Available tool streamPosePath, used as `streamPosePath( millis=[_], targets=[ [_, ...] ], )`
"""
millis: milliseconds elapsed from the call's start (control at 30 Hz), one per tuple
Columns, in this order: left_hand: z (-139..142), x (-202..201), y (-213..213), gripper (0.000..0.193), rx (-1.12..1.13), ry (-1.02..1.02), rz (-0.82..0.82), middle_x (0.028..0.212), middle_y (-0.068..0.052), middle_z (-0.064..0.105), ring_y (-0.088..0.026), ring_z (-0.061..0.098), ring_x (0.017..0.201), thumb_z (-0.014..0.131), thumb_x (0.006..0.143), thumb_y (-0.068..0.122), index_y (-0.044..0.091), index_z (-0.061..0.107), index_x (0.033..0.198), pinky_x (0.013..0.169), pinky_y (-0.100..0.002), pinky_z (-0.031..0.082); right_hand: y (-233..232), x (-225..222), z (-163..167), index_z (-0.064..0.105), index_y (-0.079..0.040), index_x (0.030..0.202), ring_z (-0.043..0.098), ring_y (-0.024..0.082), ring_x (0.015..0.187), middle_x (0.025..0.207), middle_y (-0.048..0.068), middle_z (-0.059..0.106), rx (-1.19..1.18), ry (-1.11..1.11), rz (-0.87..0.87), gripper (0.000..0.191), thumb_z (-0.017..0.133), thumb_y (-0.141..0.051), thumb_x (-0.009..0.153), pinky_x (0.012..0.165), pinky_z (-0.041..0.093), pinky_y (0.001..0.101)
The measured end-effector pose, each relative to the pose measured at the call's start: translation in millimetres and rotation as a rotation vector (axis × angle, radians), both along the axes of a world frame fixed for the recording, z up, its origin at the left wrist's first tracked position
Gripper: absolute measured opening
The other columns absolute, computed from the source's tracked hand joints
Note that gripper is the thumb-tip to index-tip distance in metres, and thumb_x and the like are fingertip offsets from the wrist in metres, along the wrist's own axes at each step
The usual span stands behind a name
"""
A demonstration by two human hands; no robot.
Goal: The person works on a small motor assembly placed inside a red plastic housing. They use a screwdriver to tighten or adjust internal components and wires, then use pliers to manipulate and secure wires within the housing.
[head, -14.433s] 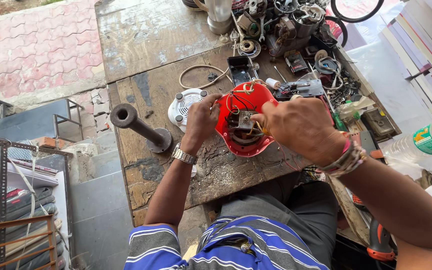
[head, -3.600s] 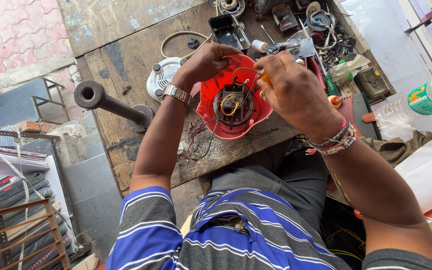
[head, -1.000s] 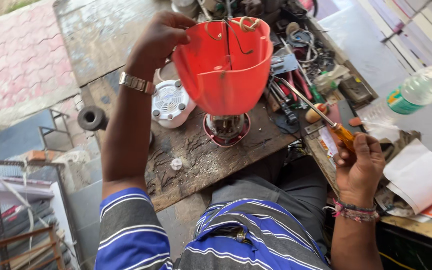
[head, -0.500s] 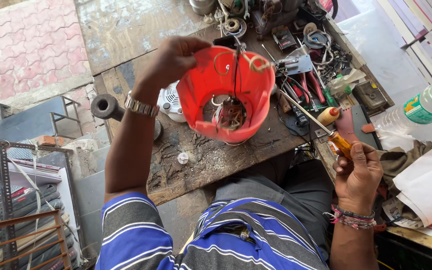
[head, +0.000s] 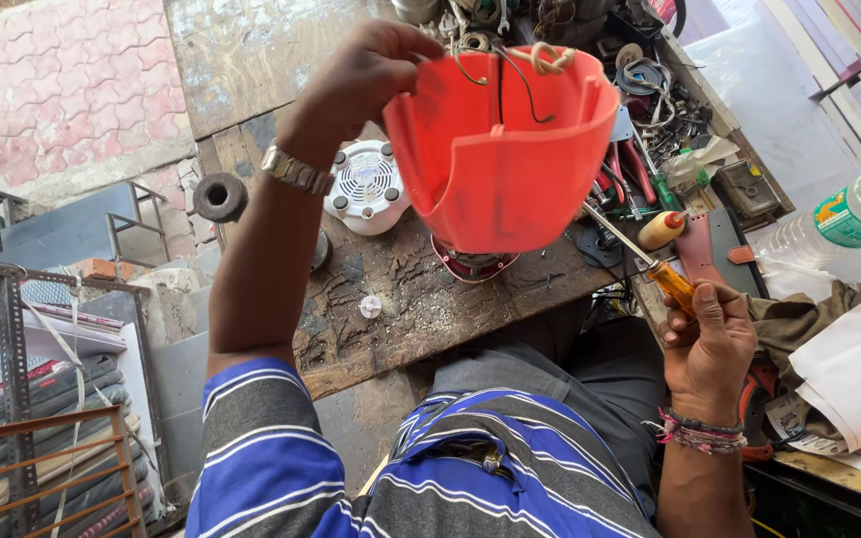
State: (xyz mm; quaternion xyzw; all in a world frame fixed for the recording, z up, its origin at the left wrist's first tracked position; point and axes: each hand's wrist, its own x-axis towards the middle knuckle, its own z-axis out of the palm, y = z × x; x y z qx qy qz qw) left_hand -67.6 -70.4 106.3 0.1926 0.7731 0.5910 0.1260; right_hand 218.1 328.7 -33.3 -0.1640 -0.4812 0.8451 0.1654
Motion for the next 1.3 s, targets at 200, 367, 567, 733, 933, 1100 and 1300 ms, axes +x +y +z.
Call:
streamPosePath(
  millis=[200, 367, 567, 733, 933, 1100, 1300],
  targets=[
    [-14.7, 6.3, 30.7, 0.038, 0.065, -0.074, -0.042, 0.1, -0.012, 0.078, -0.004, 0.064, 0.062, 0.061, 0.091, -0.008, -0.007, 0.067, 0.128, 0.048, -0.017, 0.049, 1.0, -0.6, -5.7, 0.065, -0.008, 0.112, 0.058, 0.011, 0.07, 0.097, 0.012, 0.07, -0.002, -0.022, -0.03, 0.017, 0.074, -0.02, 0.105, 0.058, 0.046, 0.0239],
    [2.1, -4.3, 42.2, 0.045, 0.02, -0.073, 0.075, 0.09, -0.017, 0.075, -0.012, 0.073, 0.056, 0.053, 0.088, -0.006, -0.003, 0.055, 0.133, 0.044, -0.024, 0.062, 3.3, -2.0, -4.8, 0.065, -0.007, 0.114, 0.061, 0.011, 0.073, 0.097, 0.011, 0.07, 0.001, -0.036, -0.054, 0.018, 0.073, -0.021, 0.105, 0.059, 0.049, 0.0246],
    [9.4, -21.2, 13.6, 0.044, -0.01, 0.226, -0.035, 0.103, -0.019, 0.076, -0.016, 0.075, 0.082, 0.06, 0.092, -0.013, -0.006, 0.063, 0.135, 0.066, -0.025, 0.062, -10.0, -6.1, -9.0, 0.064, -0.008, 0.116, 0.063, 0.012, 0.076, 0.097, 0.01, 0.069, 0.042, -0.057, -0.014, 0.016, 0.07, -0.019, 0.105, 0.062, 0.053, 0.0251],
    [-0.3, 26.3, -2.2, 0.05, -0.17, 0.672, -0.048, 0.122, -0.02, 0.074, -0.026, 0.076, 0.107, 0.061, 0.091, -0.013, 0.0, 0.061, 0.14, 0.09, -0.035, 0.063, -52.2, -27.4, -21.4, 0.065, -0.008, 0.116, 0.064, 0.011, 0.077, 0.095, 0.006, 0.065, -0.009, -0.14, 0.043, 0.015, 0.063, -0.016, 0.104, 0.067, 0.059, 0.0273],
    [9.1, 81.8, 2.1, 0.053, -0.277, 0.553, 0.066, 0.123, -0.019, 0.075, -0.026, 0.076, 0.112, 0.056, 0.09, -0.009, 0.005, 0.059, 0.141, 0.093, -0.038, 0.062, -102.4, -63.4, -23.6, 0.064, -0.002, 0.121, 0.06, 0.015, 0.08, 0.1, 0.008, 0.063, 0.37, -0.158, 0.081, 0.019, 0.062, -0.011, 0.105, 0.068, 0.054, 0.0297],
    [14.1, 91.2, 18.9, 0.056, -0.249, 0.552, 0.083, 0.123, -0.023, 0.073, -0.031, 0.072, 0.117, 0.055, 0.087, -0.009, 0.003, 0.058, 0.141, 0.099, -0.042, 0.058, -108.2, -92.5, -17.4, 0.067, 0.002, 0.114, 0.065, 0.033, 0.101, 0.112, 0.019, 0.065, 1.636, 0.156, 0.051, 0.023, 0.063, 0.001, 0.091, 0.088, 0.056, 0.0396],
    [7.9, 87.8, 20.0, 0.056, -0.266, 0.512, 0.126, 0.118, -0.024, 0.074, -0.032, 0.075, 0.11, 0.056, 0.084, -0.007, 0.003, 0.06, 0.139, 0.096, -0.042, 0.059, -92.5, -122.4, 9.4, 0.071, -0.005, 0.106, 0.065, 0.032, 0.096, 0.1, 0.013, 0.069, 1.684, 0.165, 0.16, 0.013, 0.073, -0.01, 0.095, 0.086, 0.051, 0.0429]
  ],
)
